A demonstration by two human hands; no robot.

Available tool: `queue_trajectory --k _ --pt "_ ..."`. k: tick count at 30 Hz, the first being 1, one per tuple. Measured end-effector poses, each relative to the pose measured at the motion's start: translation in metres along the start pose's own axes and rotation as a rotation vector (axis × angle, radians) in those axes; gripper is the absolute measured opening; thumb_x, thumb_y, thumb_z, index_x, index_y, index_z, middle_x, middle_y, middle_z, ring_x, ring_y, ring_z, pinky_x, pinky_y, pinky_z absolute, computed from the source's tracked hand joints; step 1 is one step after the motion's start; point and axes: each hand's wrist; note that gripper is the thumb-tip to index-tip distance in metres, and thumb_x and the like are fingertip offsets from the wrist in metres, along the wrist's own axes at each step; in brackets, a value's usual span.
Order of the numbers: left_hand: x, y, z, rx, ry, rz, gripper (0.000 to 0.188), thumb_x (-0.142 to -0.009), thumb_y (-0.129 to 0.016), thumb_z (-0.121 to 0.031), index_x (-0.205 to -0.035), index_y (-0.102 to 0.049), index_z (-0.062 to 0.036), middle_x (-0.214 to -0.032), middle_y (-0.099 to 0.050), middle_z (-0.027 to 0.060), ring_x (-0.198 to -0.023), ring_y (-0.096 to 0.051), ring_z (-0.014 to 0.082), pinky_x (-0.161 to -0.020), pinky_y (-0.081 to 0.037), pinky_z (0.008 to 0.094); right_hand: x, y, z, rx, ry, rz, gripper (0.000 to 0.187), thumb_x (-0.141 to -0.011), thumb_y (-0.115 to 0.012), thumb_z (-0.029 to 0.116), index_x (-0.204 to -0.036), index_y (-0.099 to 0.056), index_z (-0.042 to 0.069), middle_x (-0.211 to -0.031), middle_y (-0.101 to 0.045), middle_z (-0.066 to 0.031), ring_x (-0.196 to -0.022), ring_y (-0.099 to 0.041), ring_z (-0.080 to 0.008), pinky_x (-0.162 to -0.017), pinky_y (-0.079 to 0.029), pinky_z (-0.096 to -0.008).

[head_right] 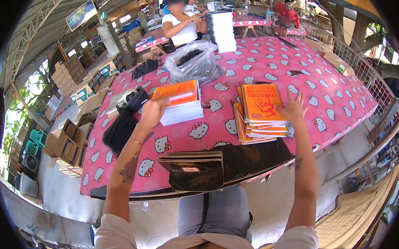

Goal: The person organizes stacks of printed paper by hand, aligning them into notebooks and then using scissors to trim excess material.

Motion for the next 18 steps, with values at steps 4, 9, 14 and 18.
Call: queue_trajectory --k 4,9,14,18 --pt "-0.031 0.089 -0.103 -0.001 -0.124 -0.371 0.015 -0.094 -0.063 -0.010 -0.105 -0.069 -0.0024 -0.079 -0.060 0.0128 -0.075 -0.059 0.0313 -0.071 -0.040 0.0416 0.057 0.027 0.104 -0.767 0.408 -0.043 0.091 -0.081 -0.083 0.036 -0.153 -0.036 0.007 -0.152 -0.041 -0.0175 -0.143 -0.037 -0.0300 -0.117 -0.030 -0.0433" --pt "0.001 0.112 -0.189 0.184 -0.268 -0.034 0.017 -0.090 -0.066 -0.006 -0.107 -0.069 -0.0044 -0.079 -0.060 0.0089 -0.076 -0.059 0.0272 -0.072 -0.039 0.0392 0.157 0.006 0.137 -1.389 0.256 0.394 0.033 -0.095 -0.067 0.002 -0.127 -0.060 -0.001 -0.117 -0.065 -0.0024 -0.105 -0.059 -0.0079 -0.092 -0.051 -0.0283" --pt "0.015 0.117 -0.202 0.162 -0.266 -0.008 0.017 -0.088 -0.068 -0.006 -0.105 -0.069 -0.0048 -0.079 -0.058 0.0075 -0.075 -0.058 0.0261 -0.073 -0.039 0.0387 0.179 -0.008 0.142 -1.349 0.249 0.257 0.031 -0.095 -0.069 0.005 -0.125 -0.062 0.000 -0.107 -0.071 -0.0039 -0.095 -0.064 -0.0081 -0.082 -0.051 -0.0247" --pt "0.014 0.122 -0.205 0.107 -0.293 -0.040 0.016 -0.089 -0.068 -0.006 -0.105 -0.068 -0.0047 -0.077 -0.057 0.0074 -0.075 -0.058 0.0258 -0.072 -0.039 0.0385 0.177 -0.022 0.142 -1.368 0.228 0.302 0.030 -0.095 -0.070 0.007 -0.123 -0.063 0.000 -0.102 -0.072 -0.0034 -0.088 -0.064 -0.0076 -0.077 -0.051 -0.0247"
Point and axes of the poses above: each hand's wrist, its own x-axis away from the middle knuckle, its own y-axis out of the back of the hand, z = x × y
